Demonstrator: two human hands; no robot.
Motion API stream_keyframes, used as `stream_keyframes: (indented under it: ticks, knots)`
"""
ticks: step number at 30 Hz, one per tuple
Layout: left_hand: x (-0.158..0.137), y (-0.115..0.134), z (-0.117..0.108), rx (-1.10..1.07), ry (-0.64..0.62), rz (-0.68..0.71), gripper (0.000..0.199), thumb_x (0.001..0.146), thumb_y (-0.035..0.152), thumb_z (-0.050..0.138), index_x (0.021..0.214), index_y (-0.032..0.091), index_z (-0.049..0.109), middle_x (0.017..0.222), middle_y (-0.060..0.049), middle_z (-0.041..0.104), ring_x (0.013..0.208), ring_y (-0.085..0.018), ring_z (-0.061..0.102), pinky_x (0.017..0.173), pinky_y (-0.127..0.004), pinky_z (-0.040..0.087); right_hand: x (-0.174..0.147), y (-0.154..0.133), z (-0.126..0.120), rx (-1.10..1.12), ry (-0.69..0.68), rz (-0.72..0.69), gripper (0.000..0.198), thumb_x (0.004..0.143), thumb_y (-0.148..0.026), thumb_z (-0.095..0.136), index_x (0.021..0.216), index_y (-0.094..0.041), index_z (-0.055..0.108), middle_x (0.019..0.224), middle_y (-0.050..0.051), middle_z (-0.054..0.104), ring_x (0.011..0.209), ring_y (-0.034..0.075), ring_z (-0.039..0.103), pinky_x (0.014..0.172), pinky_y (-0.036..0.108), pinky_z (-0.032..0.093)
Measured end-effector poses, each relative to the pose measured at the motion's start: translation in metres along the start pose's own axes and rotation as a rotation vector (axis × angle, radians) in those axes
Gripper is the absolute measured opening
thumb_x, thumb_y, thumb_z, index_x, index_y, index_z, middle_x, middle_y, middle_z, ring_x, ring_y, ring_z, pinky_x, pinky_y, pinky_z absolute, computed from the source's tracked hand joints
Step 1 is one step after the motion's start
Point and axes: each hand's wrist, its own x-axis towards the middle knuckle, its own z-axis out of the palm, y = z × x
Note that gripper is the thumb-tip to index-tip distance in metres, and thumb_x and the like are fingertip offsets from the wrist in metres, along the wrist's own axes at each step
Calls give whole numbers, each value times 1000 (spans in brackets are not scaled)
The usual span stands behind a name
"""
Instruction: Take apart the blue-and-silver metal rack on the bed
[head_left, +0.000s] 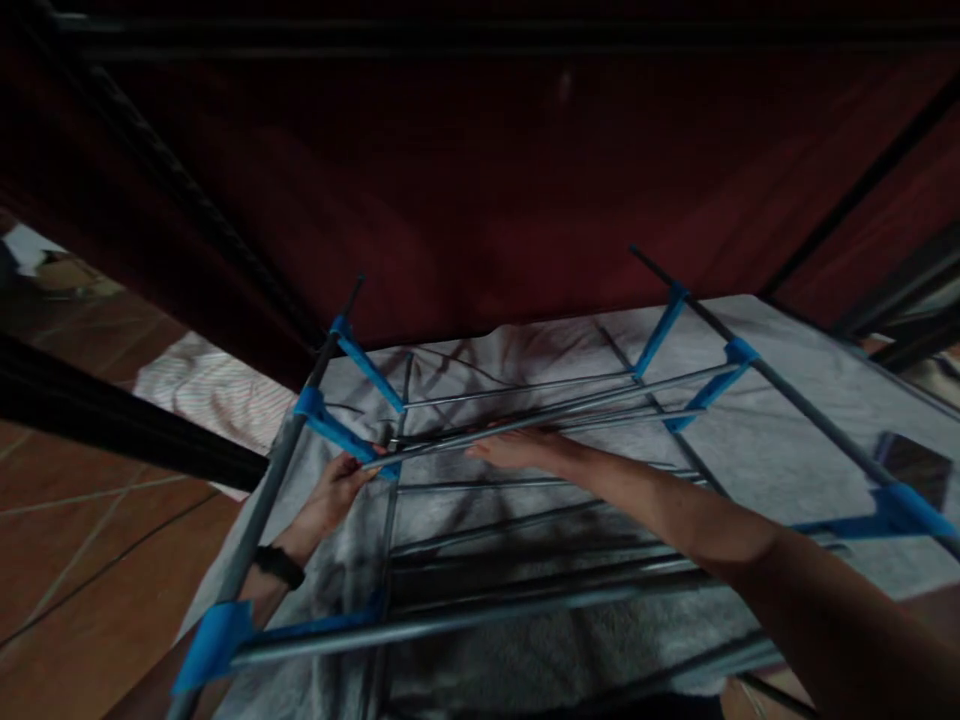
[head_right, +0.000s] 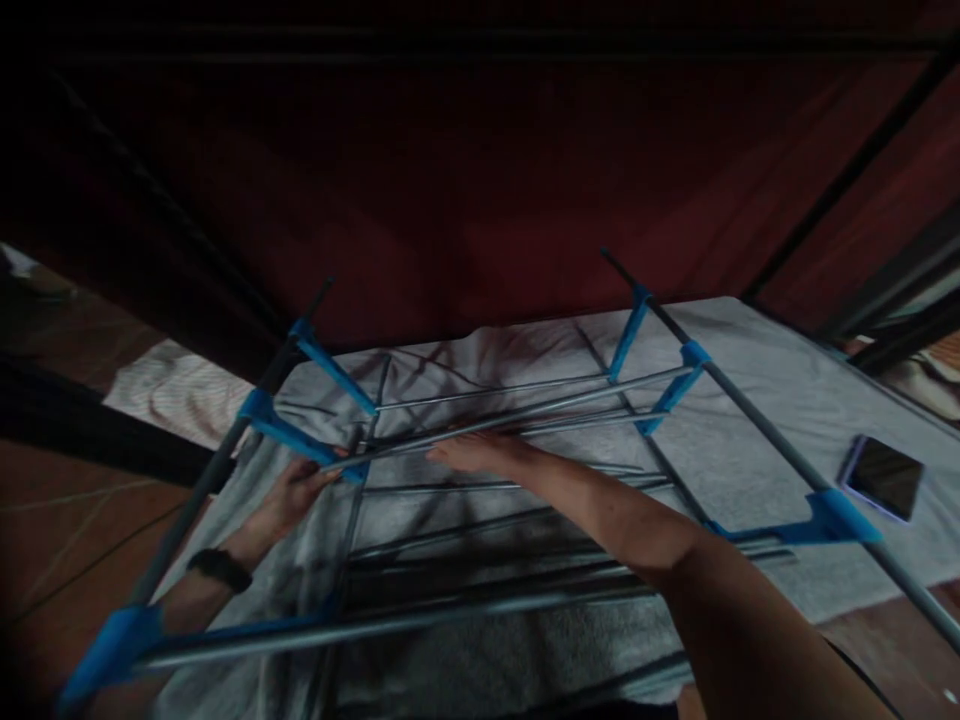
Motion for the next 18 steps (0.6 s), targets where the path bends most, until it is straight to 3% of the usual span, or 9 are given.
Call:
stream_keyframes:
  ticks: [5, 9, 11, 13, 15, 18]
  knots:
    - [-3, -6, 6, -66, 15, -4, 47, 56, 48, 89, 87, 19, 70, 77, -3, 69, 78, -21, 61, 76, -33, 49, -13, 3, -5, -137, -21, 30, 34, 102, -41, 48, 123, -22, 67, 116, 9, 74, 105, 24, 70, 91, 34, 54]
    - [-3, -7, 9, -78, 22, 2, 43, 59, 45, 87, 87, 18, 69, 75, -2, 67, 74, -18, 59, 73, -31, 48, -41, 6, -11, -260, 55, -195, 41, 100, -26, 51, 140, -20, 58, 150, 12, 54, 134, 26, 54, 109, 42, 44]
    - [-2, -6, 11, -48, 14, 24, 42, 60, 45, 86, 87, 18, 68, 78, -3, 68, 76, -19, 59, 73, -32, 48, -61, 13, -12, -282, 23, -346, 44, 99, -17, 46, 141, -25, 57, 150, 8, 54, 134, 22, 53, 111, 41, 41]
    - [-1, -6, 14, 0, -11, 38, 41, 61, 45, 86, 87, 19, 68, 81, -3, 68, 80, -21, 60, 75, -33, 49, -83, 24, -12, -291, -52, -425, 38, 98, -14, 45, 129, -25, 64, 132, 7, 66, 120, 20, 61, 109, 40, 43]
    - [0, -5, 16, 27, -29, 40, 40, 63, 45, 86, 88, 19, 69, 82, -3, 67, 81, -21, 59, 76, -33, 49, -101, 39, -9, -308, -68, -371, 30, 97, -14, 47, 116, -22, 69, 115, 8, 70, 107, 21, 64, 105, 41, 45]
    - [0, -7, 15, -1, -21, 42, 41, 63, 44, 87, 89, 18, 69, 83, -3, 68, 83, -20, 59, 78, -33, 50, -113, 62, -7, -296, 57, -85, 34, 97, -13, 42, 117, -20, 69, 112, 10, 70, 103, 22, 65, 100, 39, 48]
